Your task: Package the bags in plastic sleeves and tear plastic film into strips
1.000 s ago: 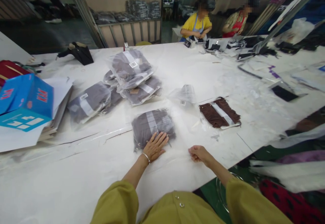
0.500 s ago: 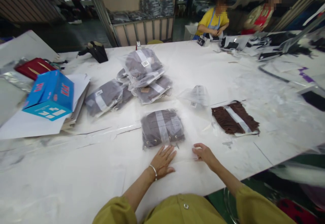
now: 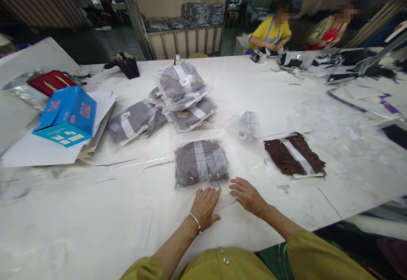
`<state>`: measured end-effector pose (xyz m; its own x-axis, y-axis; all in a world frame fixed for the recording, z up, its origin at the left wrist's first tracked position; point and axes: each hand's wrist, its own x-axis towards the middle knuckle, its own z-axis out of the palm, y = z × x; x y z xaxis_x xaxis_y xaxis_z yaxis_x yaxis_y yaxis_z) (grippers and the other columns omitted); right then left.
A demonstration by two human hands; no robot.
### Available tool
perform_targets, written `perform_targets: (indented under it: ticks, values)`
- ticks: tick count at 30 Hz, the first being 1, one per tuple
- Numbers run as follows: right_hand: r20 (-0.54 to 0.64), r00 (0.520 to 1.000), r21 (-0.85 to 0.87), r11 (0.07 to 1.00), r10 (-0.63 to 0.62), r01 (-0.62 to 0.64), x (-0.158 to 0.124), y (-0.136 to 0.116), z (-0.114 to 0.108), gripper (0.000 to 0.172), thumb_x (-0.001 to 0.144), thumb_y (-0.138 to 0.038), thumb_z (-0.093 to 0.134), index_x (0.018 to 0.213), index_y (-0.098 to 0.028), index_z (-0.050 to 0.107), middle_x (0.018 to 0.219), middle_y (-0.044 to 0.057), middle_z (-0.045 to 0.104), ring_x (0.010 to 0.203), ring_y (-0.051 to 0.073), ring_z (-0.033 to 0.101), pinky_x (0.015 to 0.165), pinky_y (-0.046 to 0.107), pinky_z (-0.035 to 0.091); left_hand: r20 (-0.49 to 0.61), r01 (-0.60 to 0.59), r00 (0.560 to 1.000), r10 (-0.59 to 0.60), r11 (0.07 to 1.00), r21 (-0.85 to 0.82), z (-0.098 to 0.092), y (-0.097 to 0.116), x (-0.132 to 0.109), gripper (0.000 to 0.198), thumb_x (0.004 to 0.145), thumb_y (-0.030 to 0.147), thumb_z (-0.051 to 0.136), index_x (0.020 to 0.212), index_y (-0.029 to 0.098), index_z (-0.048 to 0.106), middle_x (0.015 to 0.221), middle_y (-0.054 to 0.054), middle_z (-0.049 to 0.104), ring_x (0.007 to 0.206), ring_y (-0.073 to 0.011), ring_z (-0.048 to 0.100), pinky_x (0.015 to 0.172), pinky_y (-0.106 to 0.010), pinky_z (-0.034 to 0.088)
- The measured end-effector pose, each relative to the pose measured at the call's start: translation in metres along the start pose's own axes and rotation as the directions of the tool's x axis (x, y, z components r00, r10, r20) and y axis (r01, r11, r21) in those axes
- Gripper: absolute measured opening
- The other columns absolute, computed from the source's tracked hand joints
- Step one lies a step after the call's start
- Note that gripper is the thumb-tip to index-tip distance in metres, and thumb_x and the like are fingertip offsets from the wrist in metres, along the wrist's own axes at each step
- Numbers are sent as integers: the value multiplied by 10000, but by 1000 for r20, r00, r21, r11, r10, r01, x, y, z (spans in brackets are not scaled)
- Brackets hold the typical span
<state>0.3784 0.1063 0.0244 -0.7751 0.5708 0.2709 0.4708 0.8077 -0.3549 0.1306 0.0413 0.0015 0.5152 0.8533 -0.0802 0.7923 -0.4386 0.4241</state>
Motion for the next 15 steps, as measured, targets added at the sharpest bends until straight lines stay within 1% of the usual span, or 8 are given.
perform_targets:
  ticks: [3,5,6,8,9,11,12,15]
  values:
    - [28,999,52,998,30,-32,5,-8,-20,230,862,-183,536,1077,-188,618,1047,96,675,1115,218,567,1020,472,420,3,29,1000,-29,1000,-2,-6,0,-1,534,823,389,621,1287,204,431,1333,-104,521,1198,-279,459,975,-442,397]
    - [56,998,86,996,20,-25,0,-22,-32,263,863,-220,562,1121,-185,599,1071,109,668,1101,221,572,992,448,445,17,53,998,-53,999,1,-9,-3,-4,245,882,269,530,1114,193,546,1197,-79,600,1101,-248,516,900,-397,433]
    - [65,998,111,994,8,-15,-4,-32,-36,260,866,-224,562,1119,-181,597,1072,113,667,1093,219,575,979,433,456,26,63,998,-63,998,2,-10,-5,-5,162,894,221,494,1031,192,575,1127,-69,624,1051,-239,536,872,-390,439]
    - [82,996,170,985,-21,7,-10,-55,-35,232,875,-204,538,1097,-172,598,1049,111,673,1060,207,587,960,404,471,37,78,996,-78,997,1,-12,-10,-6,131,885,219,511,994,192,578,1106,-66,623,1021,-244,538,862,-399,437]
    - [91,995,198,980,-36,18,-12,-66,-31,223,880,-193,522,1089,-169,598,1035,108,678,1041,200,595,958,394,474,39,84,996,-83,997,-1,-12,-12,-7,190,860,265,569,1035,192,566,1146,-75,606,1040,-258,527,877,-414,430]
    - [105,993,230,973,-47,22,-14,-83,-18,226,884,-182,499,1087,-166,597,1023,106,684,1019,195,606,967,387,474,40,101,994,-101,995,-7,-14,-17,-7,394,773,354,689,1102,195,540,1202,-89,574,1066,-286,507,897,-442,420]
    - [105,994,229,973,-36,11,-14,-89,-10,229,884,-180,493,1087,-165,597,1023,106,686,1014,196,609,972,388,474,41,119,992,-118,993,-9,-14,-19,-6,411,751,365,711,1087,195,547,1174,-90,582,1050,-291,512,885,-444,423]
    - [86,996,205,978,27,-44,-11,-98,9,241,877,-175,489,1091,-159,598,1037,114,684,1011,202,614,975,396,480,40,187,982,-186,982,-27,-18,-28,-1,177,797,318,664,900,191,598,960,-63,629,934,-259,554,797,-389,442]
